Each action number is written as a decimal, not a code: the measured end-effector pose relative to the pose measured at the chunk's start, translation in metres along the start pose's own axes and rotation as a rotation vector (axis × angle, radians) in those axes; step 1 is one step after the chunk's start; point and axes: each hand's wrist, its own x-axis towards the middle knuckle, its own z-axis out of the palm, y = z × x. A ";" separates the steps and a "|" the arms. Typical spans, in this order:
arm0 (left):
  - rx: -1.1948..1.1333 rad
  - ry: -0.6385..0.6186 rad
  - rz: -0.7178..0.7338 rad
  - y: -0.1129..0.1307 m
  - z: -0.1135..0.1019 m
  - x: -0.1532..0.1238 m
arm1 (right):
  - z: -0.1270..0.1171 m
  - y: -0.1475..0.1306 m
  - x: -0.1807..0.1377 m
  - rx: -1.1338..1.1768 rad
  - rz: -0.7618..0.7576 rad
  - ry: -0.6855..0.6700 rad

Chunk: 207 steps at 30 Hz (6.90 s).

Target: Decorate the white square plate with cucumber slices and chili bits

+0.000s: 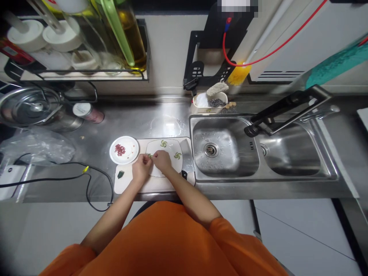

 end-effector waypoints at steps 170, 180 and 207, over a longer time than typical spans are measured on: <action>-0.103 0.110 0.013 -0.023 -0.004 -0.003 | 0.024 0.000 -0.002 -0.190 -0.150 0.068; -0.114 0.117 0.038 -0.025 -0.003 -0.001 | 0.026 0.003 -0.005 -0.217 -0.190 0.086; -0.169 0.064 0.297 -0.030 0.004 0.015 | 0.024 0.005 -0.005 -0.246 -0.204 0.053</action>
